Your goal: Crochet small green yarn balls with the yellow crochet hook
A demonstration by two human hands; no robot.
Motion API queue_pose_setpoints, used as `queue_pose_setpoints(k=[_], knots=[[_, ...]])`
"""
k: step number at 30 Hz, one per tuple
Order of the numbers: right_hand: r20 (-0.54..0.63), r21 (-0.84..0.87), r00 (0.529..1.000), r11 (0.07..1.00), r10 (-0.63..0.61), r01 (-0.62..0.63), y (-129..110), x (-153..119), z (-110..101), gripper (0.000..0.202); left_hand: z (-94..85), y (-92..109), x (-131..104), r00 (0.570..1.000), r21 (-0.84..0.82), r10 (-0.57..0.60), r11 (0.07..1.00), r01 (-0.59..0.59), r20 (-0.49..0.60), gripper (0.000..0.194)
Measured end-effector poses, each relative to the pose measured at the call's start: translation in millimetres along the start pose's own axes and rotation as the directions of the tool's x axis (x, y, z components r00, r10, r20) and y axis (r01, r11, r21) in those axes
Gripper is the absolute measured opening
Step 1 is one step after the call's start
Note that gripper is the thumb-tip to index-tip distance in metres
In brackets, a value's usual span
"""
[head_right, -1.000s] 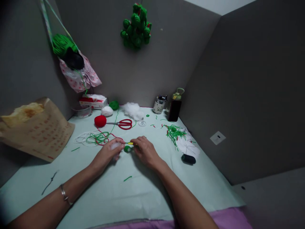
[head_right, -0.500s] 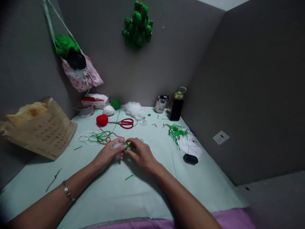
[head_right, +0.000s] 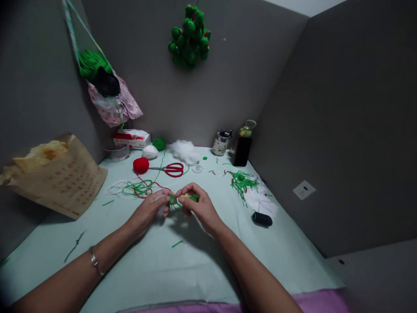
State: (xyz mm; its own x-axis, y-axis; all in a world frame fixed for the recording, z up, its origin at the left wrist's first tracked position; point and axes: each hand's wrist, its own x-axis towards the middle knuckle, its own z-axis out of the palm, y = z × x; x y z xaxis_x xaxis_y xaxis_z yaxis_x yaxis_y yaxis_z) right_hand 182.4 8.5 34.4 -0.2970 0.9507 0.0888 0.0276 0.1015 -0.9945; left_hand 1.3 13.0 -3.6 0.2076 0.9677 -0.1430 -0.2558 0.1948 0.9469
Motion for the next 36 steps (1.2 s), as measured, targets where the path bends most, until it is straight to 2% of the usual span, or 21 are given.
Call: queue_pose_setpoints(k=[3,5,8,13,18,22,27,32,36], knots=[[0.031,-0.301,0.998,0.951,-0.062,0.068,9.6,1.2,1.8,0.019,1.8,0.9,-0.6,1.000,-0.016,0.015,1.000,-0.015,0.000,0.033],[0.092,-0.401,0.994,0.911,-0.067,0.099,15.9,2.2,2.2,0.024,3.6,0.9,-1.6,1.000,-0.012,0.013,1.000,-0.013,0.003,0.035],[0.079,-0.414,0.996,0.908,-0.037,0.067,21.0,3.7,3.1,0.030,4.6,0.9,-3.6,1.000,0.002,0.003,1.000,-0.003,-0.026,0.039],[-0.064,-0.420,0.998,0.907,-0.020,-0.009,22.5,6.8,6.2,0.035,-2.9,6.4,-5.4,0.993,-0.018,0.009,1.000,-0.012,-0.121,0.040],[-0.141,-0.425,0.989,0.905,-0.041,-0.023,24.0,8.3,8.8,0.036,-2.4,13.4,-5.4,0.996,-0.012,0.050,0.999,-0.052,-0.078,0.026],[-0.174,-0.447,0.980,0.895,-0.092,0.005,24.8,7.6,9.4,0.034,3.8,11.0,-4.8,0.995,-0.002,0.095,0.995,-0.095,-0.043,0.035],[-0.112,-0.481,0.983,0.874,-0.147,0.076,24.2,2.7,13.0,0.028,3.5,5.1,-3.5,0.983,0.035,0.171,0.985,-0.169,-0.059,0.037],[-0.032,-0.528,0.978,0.834,-0.208,0.160,19.8,-0.1,13.7,0.024,3.6,7.4,-5.9,0.968,0.092,0.249,0.965,-0.244,-0.039,0.041],[0.017,-0.562,0.971,0.801,-0.239,0.207,20.5,-0.5,11.8,0.019,5.7,8.1,-8.1,0.957,0.146,0.291,0.947,-0.287,-0.004,0.033]])
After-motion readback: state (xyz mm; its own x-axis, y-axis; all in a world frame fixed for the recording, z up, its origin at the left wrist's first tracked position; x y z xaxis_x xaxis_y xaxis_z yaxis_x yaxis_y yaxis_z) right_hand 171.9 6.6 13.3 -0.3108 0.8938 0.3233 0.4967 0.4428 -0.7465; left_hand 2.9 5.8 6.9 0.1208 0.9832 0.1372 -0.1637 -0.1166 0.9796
